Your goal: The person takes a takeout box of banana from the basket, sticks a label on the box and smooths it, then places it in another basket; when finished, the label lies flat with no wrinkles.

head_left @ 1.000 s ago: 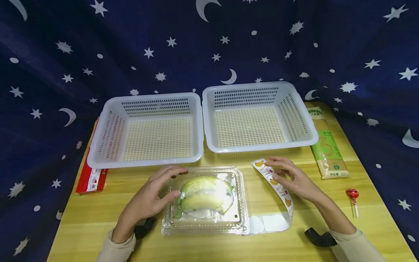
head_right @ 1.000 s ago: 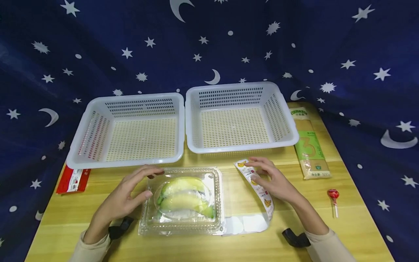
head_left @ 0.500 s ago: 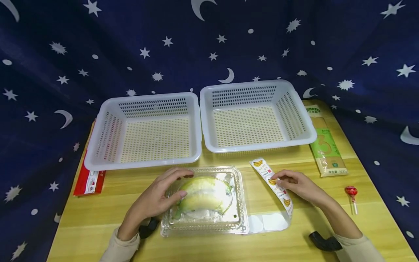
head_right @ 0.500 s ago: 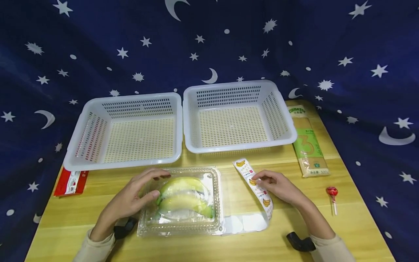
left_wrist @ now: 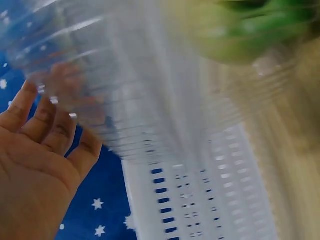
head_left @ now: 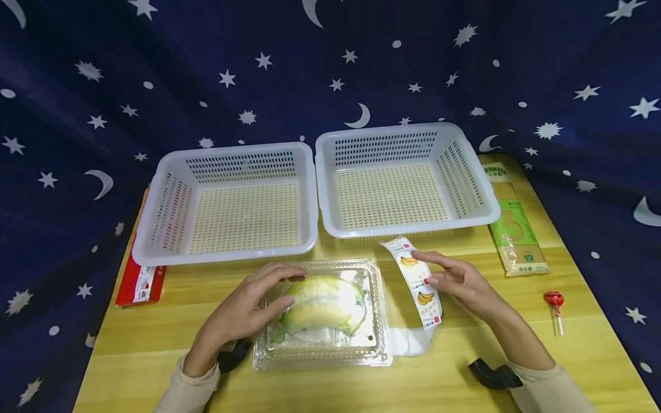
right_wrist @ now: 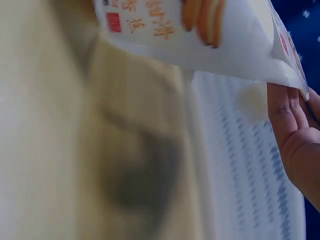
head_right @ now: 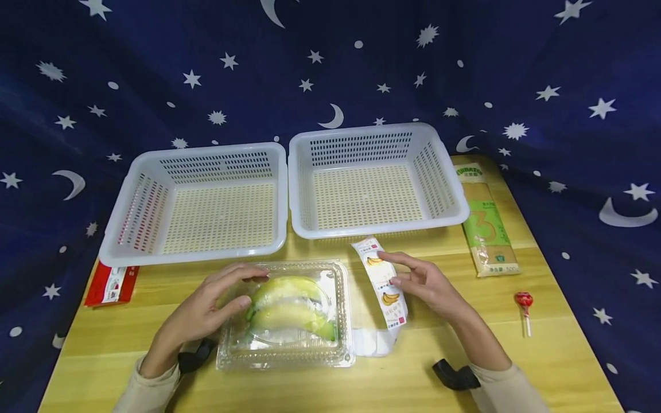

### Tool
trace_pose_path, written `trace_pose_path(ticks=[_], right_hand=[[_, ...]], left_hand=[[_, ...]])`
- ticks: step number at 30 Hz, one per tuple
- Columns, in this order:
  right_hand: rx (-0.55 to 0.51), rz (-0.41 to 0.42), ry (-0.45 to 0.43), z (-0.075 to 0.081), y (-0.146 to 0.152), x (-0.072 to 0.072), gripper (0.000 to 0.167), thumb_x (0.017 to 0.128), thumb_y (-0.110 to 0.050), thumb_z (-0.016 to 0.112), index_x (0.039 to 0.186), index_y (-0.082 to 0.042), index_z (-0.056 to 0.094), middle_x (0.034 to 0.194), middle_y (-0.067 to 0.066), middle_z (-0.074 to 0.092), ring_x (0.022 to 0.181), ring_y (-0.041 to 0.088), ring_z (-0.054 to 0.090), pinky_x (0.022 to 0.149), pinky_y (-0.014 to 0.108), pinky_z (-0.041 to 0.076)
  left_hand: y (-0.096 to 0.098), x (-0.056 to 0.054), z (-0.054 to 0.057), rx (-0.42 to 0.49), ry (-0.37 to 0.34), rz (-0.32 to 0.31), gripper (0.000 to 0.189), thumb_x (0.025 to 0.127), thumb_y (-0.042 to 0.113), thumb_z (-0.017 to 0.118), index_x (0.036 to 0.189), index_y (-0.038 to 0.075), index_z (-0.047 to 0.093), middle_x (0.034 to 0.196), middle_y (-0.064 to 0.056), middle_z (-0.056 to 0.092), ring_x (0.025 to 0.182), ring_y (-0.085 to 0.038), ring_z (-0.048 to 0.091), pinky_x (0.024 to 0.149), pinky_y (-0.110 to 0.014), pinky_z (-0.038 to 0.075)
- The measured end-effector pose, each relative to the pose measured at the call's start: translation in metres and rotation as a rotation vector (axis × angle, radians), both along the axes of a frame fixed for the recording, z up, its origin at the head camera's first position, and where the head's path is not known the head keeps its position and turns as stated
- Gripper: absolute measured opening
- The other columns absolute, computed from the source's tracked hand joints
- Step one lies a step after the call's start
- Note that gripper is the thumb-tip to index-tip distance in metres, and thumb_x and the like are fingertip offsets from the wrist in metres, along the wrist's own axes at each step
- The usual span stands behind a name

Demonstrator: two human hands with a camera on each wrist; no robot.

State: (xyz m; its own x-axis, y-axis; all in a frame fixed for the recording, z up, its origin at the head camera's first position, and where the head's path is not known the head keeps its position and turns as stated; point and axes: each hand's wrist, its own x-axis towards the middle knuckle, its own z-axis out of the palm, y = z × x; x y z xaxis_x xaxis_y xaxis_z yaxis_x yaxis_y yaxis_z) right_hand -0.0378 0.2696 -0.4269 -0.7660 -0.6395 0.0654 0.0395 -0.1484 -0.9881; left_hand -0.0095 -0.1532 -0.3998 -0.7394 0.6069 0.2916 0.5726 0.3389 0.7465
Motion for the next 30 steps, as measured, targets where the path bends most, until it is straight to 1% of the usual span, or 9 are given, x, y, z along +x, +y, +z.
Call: trace_pose_path(ticks=[2, 4, 10, 14, 16, 19, 21, 26, 30], right_hand=[[-0.109, 0.038, -0.024, 0.007, -0.013, -0.005, 0.056, 0.095, 0.018, 0.039, 0.149, 0.008, 0.030, 0.156, 0.001, 0.036, 0.106, 0.013, 0.067, 0.086, 0.026, 0.057], [-0.131, 0.055, 0.009, 0.014, -0.024, -0.008, 0.061, 0.093, 0.019, 0.041, 0.150, 0.006, 0.027, 0.159, -0.001, 0.031, 0.110, 0.015, 0.066, 0.088, 0.025, 0.056], [-0.074, 0.052, 0.137, 0.032, -0.056, -0.018, 0.069, 0.090, 0.019, 0.049, 0.152, 0.006, 0.022, 0.163, 0.004, 0.020, 0.119, 0.015, 0.059, 0.088, 0.022, 0.055], [-0.062, 0.021, 0.174, 0.041, -0.077, -0.024, 0.070, 0.089, 0.016, 0.052, 0.152, 0.005, 0.023, 0.163, 0.010, 0.017, 0.137, 0.010, 0.040, 0.090, 0.021, 0.053], [-0.070, 0.017, 0.168, 0.047, -0.084, -0.027, 0.072, 0.089, 0.015, 0.053, 0.153, 0.004, 0.022, 0.164, 0.010, 0.015, 0.126, 0.006, 0.047, 0.081, 0.017, 0.052], [-0.147, 0.037, 0.121, 0.056, -0.093, -0.031, 0.077, 0.089, 0.016, 0.053, 0.154, 0.002, 0.016, 0.165, 0.012, 0.007, 0.094, 0.004, 0.055, 0.067, 0.012, 0.050], [-0.227, 0.055, 0.082, 0.061, -0.097, -0.034, 0.080, 0.088, 0.018, 0.051, 0.155, 0.001, 0.012, 0.165, 0.012, -0.001, 0.081, 0.005, 0.057, 0.067, 0.012, 0.051], [-0.343, 0.089, -0.015, 0.072, -0.108, -0.035, 0.086, 0.087, 0.023, 0.046, 0.157, -0.004, 0.005, 0.165, 0.009, -0.011, 0.104, 0.017, 0.064, 0.086, 0.023, 0.056], [-0.307, 0.108, -0.066, 0.075, -0.114, -0.034, 0.088, 0.087, 0.023, 0.046, 0.158, -0.008, 0.004, 0.163, 0.013, 0.008, 0.106, 0.017, 0.064, 0.086, 0.028, 0.057]], left_hand=[[0.000, -0.001, 0.003, 0.016, -0.003, -0.011, 0.049, 0.089, -0.004, 0.063, 0.136, 0.007, 0.053, 0.126, -0.009, 0.061, 0.116, -0.018, 0.058, 0.099, -0.035, 0.050], [0.000, -0.001, 0.007, 0.029, -0.006, -0.021, 0.051, 0.087, -0.006, 0.063, 0.136, 0.006, 0.052, 0.126, -0.009, 0.062, 0.116, -0.017, 0.058, 0.099, -0.034, 0.050], [0.000, 0.000, 0.016, 0.056, -0.030, -0.049, 0.048, 0.092, -0.002, 0.060, 0.138, 0.010, 0.052, 0.128, -0.003, 0.060, 0.116, -0.015, 0.057, 0.098, -0.035, 0.050], [0.006, 0.001, 0.024, 0.066, -0.025, -0.081, 0.044, 0.094, 0.002, 0.059, 0.136, 0.011, 0.053, 0.127, -0.005, 0.061, 0.119, -0.016, 0.057, 0.100, -0.033, 0.048], [0.009, 0.003, 0.028, 0.064, -0.026, -0.103, 0.044, 0.092, 0.001, 0.060, 0.135, 0.011, 0.054, 0.128, -0.004, 0.061, 0.121, -0.017, 0.055, 0.102, -0.033, 0.047], [0.014, 0.006, 0.035, 0.058, -0.037, -0.143, 0.044, 0.093, 0.003, 0.061, 0.135, 0.012, 0.054, 0.131, -0.002, 0.060, 0.125, -0.017, 0.053, 0.105, -0.033, 0.045], [0.017, 0.006, 0.038, 0.068, -0.040, -0.178, 0.042, 0.095, 0.007, 0.060, 0.136, 0.014, 0.053, 0.132, -0.001, 0.058, 0.125, -0.017, 0.052, 0.105, -0.033, 0.044], [0.019, 0.005, 0.043, 0.173, -0.013, -0.295, 0.038, 0.101, 0.017, 0.052, 0.138, 0.006, 0.050, 0.131, -0.010, 0.057, 0.121, -0.021, 0.053, 0.103, -0.035, 0.046], [0.020, 0.003, 0.044, 0.213, 0.003, -0.301, 0.039, 0.102, 0.020, 0.051, 0.138, 0.006, 0.049, 0.135, -0.015, 0.053, 0.126, -0.025, 0.050, 0.106, -0.037, 0.044]])
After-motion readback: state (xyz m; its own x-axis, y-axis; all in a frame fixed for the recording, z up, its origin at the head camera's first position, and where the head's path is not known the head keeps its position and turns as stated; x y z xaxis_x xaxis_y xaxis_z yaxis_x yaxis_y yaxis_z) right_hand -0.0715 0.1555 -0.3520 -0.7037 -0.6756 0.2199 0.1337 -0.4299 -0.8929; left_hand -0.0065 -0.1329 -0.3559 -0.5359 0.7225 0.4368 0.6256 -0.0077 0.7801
